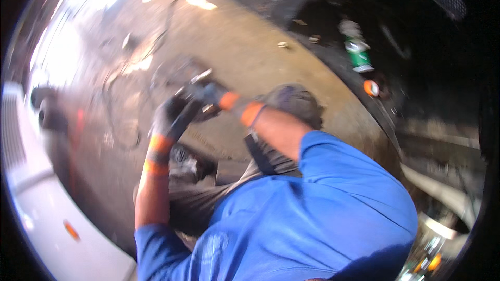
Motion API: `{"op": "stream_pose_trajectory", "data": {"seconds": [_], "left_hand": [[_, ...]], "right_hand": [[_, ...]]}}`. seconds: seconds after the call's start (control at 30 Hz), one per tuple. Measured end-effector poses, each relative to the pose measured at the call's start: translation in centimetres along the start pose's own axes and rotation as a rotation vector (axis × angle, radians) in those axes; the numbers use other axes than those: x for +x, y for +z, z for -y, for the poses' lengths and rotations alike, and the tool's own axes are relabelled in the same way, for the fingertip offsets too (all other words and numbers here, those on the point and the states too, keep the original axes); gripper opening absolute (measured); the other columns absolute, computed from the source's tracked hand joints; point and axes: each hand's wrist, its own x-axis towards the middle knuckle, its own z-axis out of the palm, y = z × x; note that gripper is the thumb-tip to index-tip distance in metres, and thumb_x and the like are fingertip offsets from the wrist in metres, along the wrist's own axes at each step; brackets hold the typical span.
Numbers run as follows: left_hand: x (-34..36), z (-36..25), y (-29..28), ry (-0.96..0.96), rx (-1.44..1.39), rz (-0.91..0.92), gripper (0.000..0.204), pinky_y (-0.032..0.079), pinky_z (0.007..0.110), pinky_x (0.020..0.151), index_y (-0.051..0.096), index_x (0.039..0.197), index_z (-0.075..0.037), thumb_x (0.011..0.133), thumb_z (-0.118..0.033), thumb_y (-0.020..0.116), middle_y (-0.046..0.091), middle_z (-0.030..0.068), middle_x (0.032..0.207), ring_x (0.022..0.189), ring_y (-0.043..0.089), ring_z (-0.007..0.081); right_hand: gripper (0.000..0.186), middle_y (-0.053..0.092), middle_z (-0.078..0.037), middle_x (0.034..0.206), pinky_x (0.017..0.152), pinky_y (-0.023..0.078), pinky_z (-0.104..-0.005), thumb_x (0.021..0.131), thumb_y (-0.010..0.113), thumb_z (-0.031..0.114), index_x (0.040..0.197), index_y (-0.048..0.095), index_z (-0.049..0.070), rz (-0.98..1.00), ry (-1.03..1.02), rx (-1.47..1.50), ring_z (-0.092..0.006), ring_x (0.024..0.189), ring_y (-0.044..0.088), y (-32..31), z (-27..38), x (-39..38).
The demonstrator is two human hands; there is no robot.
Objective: The person sits on the floor and disassembles a mechanical component, likely a brake master cylinder, by removing a bolt and separating the housing. They then inspect the internal parts and a rubber seal before reassembling the unit.
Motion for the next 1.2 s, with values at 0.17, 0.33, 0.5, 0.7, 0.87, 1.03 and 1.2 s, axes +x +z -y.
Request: {"op": "stream_pose_trajectory", "data": {"seconds": [0.17,0.33,0.5,0.7,0.87,1.03,1.2], "left_hand": [[-0.2,-0.2,-2.5,0.141,0.109,0.029,0.023,0.049,0.029,0.064,0.069,0.092,-0.003,0.089,-0.026,0.072,0.069,0.0073,0.076,0.069,0.061,0.0094],[-0.6,-1.9,-1.6,0.375,0.63,0.139,0.027,0.052,0.046,0.065,0.072,0.09,-0.011,0.083,-0.036,0.067,0.068,0.0153,0.075,0.07,0.067,0.0361],[-1.3,-2.5,0.1,0.288,0.803,0.251,0.028,0.049,0.046,0.063,0.069,0.086,-0.011,0.081,-0.039,0.069,0.066,0.0157,0.074,0.07,0.065,0.0378],[-0.3,-0.1,0.4,0.071,0.283,0.161,0.034,0.051,0.038,0.064,0.069,0.091,-0.006,0.087,-0.039,0.067,0.069,0.0129,0.076,0.071,0.068,0.0276],[0.4,0.1,-1.2,-0.118,-0.221,-0.016,0.04,0.049,0.029,0.062,0.069,0.092,0.001,0.09,-0.039,0.067,0.069,0.0067,0.078,0.07,0.062,0.0116],[0.8,1.3,-2.1,-0.16,-0.589,-0.2,0.044,0.046,0.028,0.058,0.068,0.092,0.003,0.09,-0.041,0.065,0.065,0.0035,0.076,0.066,0.057,0.0103],[0.8,0.7,-2.3,-0.211,-0.643,-0.384,0.049,0.048,0.029,0.055,0.066,0.098,0.003,0.091,-0.045,0.058,0.064,0.0077,0.084,0.068,0.06,0.0142]], "right_hand": [[0.065,0.07,-0.005,0.077,0.053,0.052,-0.0312,0.082,0.06,0.07,0.095,0.073,0.007,0.158,0.462,0.514,-0.0148,0.058,0.064,-1.0,5.8,-3.4],[0.061,0.071,-0.007,0.079,0.056,0.053,-0.0345,0.084,0.059,0.066,0.096,0.072,0.007,0.306,0.49,0.218,-0.0167,0.064,0.065,-0.6,6.2,-4.9],[0.059,0.071,-0.008,0.079,0.057,0.053,-0.0383,0.083,0.059,0.067,0.095,0.072,0.011,0.664,-0.009,-0.408,-0.0186,0.066,0.066,-1.4,3.2,-4.6],[0.061,0.069,-0.008,0.075,0.055,0.051,-0.0378,0.082,0.056,0.072,0.088,0.072,0.013,0.292,0.595,0.135,-0.0191,0.062,0.065,-1.5,3.1,-3.8],[0.062,0.068,-0.006,0.079,0.055,0.053,-0.0315,0.084,0.055,0.069,0.095,0.07,0.01,0.129,0.499,0.517,-0.0173,0.061,0.065,-1.6,8.6,-5.0],[0.055,0.068,-0.008,0.101,0.072,0.057,-0.0332,0.097,0.045,0.055,0.118,0.061,0.007,0.051,-0.083,0.539,-0.0174,0.082,0.068,-0.8,10.1,-5.1],[0.056,0.063,-0.01,0.117,0.085,0.055,-0.0337,0.1,0.043,0.05,0.135,0.05,0.006,0.371,0.067,0.951,-0.0182,0.1,0.065,-2.3,13.6,-5.1]]}}
